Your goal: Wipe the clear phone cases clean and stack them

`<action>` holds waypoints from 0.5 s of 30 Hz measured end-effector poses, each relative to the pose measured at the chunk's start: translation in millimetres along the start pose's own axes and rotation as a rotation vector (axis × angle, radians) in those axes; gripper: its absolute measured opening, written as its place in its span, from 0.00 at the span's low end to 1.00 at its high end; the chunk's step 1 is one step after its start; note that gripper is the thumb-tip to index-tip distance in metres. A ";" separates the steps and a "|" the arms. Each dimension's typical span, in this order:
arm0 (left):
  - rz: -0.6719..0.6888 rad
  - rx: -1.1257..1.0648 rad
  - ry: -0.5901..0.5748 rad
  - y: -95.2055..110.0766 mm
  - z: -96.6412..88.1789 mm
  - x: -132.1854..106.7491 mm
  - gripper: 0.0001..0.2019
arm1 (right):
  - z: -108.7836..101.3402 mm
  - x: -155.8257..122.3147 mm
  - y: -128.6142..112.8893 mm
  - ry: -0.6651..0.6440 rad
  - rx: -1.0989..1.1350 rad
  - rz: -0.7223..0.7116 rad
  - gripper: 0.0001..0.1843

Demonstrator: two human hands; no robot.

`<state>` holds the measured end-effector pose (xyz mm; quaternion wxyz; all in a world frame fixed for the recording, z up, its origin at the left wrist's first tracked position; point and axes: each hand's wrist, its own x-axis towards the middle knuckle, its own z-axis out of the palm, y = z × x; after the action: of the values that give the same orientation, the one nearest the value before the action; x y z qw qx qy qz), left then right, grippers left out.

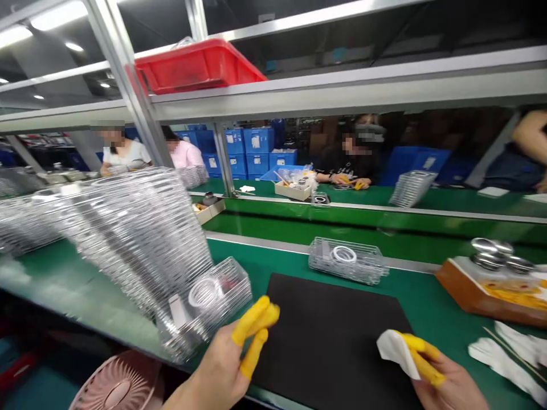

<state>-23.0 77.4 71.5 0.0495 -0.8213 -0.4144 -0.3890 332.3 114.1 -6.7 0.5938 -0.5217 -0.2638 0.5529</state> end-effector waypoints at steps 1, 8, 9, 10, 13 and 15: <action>-0.002 0.017 -0.040 -1.7 15.9 12.8 0.19 | 7.0 -4.6 -5.7 -0.017 0.016 -0.003 0.22; 0.165 0.081 -0.216 -31.3 135.3 124.0 0.18 | 22.3 -11.6 -13.5 -0.161 0.114 -0.109 0.19; 0.172 0.081 -0.216 -35.4 148.0 137.6 0.16 | 22.4 -11.1 -12.4 -0.175 0.150 -0.117 0.18; 0.178 0.081 -0.216 -38.9 157.8 149.6 0.13 | 22.8 -10.6 -11.8 -0.184 0.182 -0.123 0.17; 0.224 0.048 -0.216 -41.4 167.1 172.4 0.09 | 25.4 -9.0 -12.8 -0.181 0.235 -0.140 0.17; 0.263 0.004 -0.207 -34.7 157.1 170.8 0.11 | 26.1 -7.6 -14.3 -0.151 0.270 -0.155 0.18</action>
<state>106.4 273.1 70.5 0.0586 -0.9039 -0.3070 -0.2919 312.6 117.8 16.6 0.6777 -0.3722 -0.2706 0.5735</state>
